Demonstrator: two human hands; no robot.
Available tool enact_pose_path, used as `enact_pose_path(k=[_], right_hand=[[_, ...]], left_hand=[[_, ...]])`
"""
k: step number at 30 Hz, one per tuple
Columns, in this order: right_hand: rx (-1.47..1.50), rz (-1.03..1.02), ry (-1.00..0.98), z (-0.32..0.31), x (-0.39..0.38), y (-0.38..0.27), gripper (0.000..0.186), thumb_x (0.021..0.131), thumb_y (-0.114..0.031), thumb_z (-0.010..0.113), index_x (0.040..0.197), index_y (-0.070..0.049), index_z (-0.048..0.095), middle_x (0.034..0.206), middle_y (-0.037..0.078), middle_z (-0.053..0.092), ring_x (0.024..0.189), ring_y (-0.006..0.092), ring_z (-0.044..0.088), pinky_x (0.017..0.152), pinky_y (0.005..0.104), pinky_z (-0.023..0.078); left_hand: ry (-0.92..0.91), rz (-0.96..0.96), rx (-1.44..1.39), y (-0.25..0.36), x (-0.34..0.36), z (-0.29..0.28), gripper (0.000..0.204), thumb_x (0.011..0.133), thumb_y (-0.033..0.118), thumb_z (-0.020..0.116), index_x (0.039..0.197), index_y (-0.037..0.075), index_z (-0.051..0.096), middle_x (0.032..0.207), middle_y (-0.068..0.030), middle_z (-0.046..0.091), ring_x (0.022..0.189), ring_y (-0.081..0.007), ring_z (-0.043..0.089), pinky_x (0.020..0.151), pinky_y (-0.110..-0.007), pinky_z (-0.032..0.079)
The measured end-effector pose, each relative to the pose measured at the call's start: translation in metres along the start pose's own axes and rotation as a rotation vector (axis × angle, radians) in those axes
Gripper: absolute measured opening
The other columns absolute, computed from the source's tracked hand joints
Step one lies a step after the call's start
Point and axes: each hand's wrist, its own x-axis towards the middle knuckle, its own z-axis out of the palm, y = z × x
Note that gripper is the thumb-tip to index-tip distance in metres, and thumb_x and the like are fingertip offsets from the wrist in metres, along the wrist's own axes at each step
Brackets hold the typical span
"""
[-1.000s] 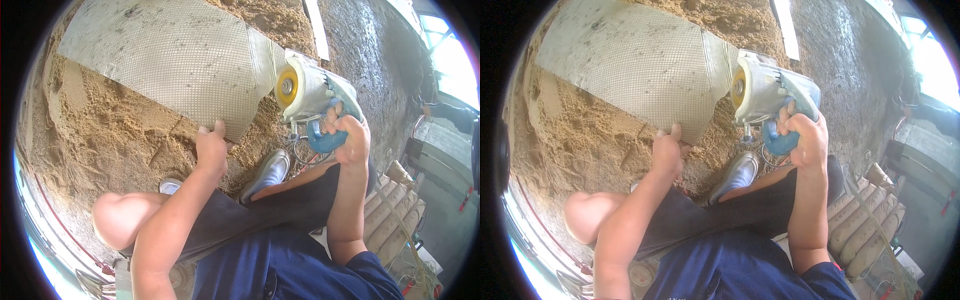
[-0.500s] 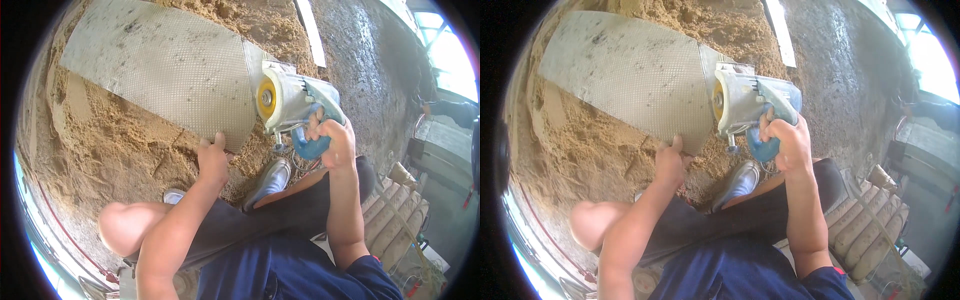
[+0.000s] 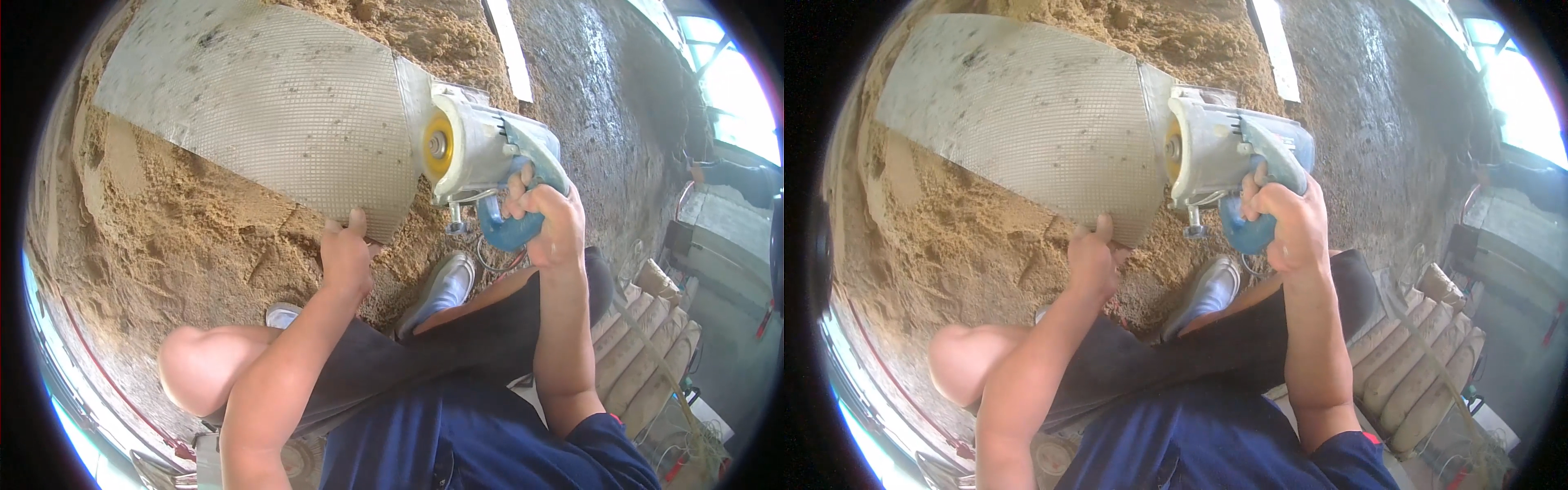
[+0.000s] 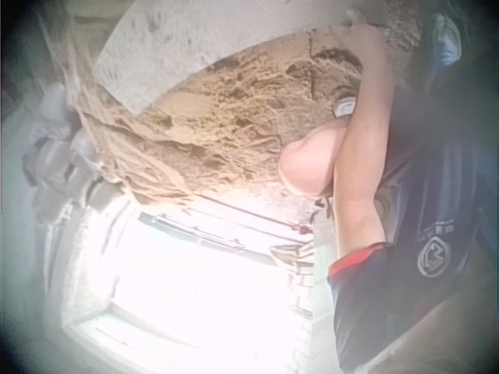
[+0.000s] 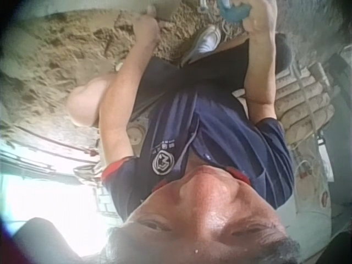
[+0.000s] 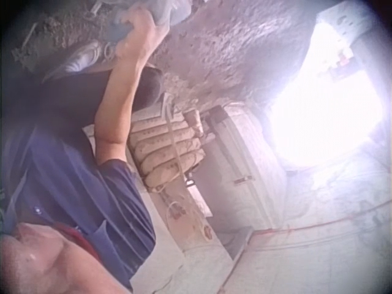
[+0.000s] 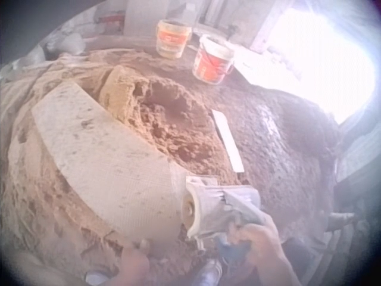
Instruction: The person uses a hand-held tile cutter to score and cut a large tile while it is positioned on a pile of sand. They then pick up the cut piece of tile and carry it over to an area where tiling work is in progress.
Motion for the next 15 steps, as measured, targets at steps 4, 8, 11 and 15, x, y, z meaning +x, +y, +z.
enact_pose_path(k=[4, 8, 11, 15], right_hand=[[-0.019, 0.003, -0.008, 0.005, 0.0, -0.003, 0.016, 0.065, 0.003, 0.052, 0.08, -0.003, 0.053, 0.07, 0.007, 0.051, 0.062, 0.0162, 0.046, 0.061, 0.0302, 0.038], [-0.022, 0.008, -0.014, 0.004, 0.002, -0.001, 0.015, 0.065, 0.003, 0.052, 0.079, -0.003, 0.054, 0.07, 0.006, 0.051, 0.062, 0.0161, 0.046, 0.061, 0.0302, 0.038], [-0.067, 0.001, -0.031, -0.003, 0.002, 0.002, 0.024, 0.069, 0.001, 0.049, 0.092, -0.001, 0.055, 0.076, 0.006, 0.049, 0.066, 0.0158, 0.045, 0.065, 0.0301, 0.039], [-0.09, 0.004, -0.017, -0.007, 0.001, 0.001, 0.024, 0.069, 0.001, 0.049, 0.092, -0.001, 0.055, 0.076, 0.006, 0.05, 0.065, 0.016, 0.045, 0.065, 0.0306, 0.039]], left_hand=[[-0.025, 0.002, 0.02, -0.004, 0.004, -0.004, 0.031, 0.104, 0.018, 0.046, 0.126, -0.004, 0.044, 0.123, -0.0186, 0.058, 0.11, -0.0294, 0.062, 0.088, -0.044, 0.054], [-0.027, 0.02, 0.01, -0.009, 0.008, -0.008, 0.029, 0.105, 0.017, 0.045, 0.125, -0.004, 0.044, 0.122, -0.0182, 0.059, 0.109, -0.0292, 0.063, 0.089, -0.043, 0.053], [-0.006, -0.008, 0.019, -0.002, 0.002, -0.003, 0.029, 0.105, 0.017, 0.045, 0.125, -0.004, 0.044, 0.123, -0.0178, 0.059, 0.108, -0.0288, 0.063, 0.088, -0.043, 0.053], [0.005, -0.031, 0.042, 0.001, 0.001, -0.002, 0.029, 0.105, 0.018, 0.045, 0.125, -0.004, 0.044, 0.124, -0.0175, 0.058, 0.108, -0.0284, 0.062, 0.087, -0.042, 0.052]])
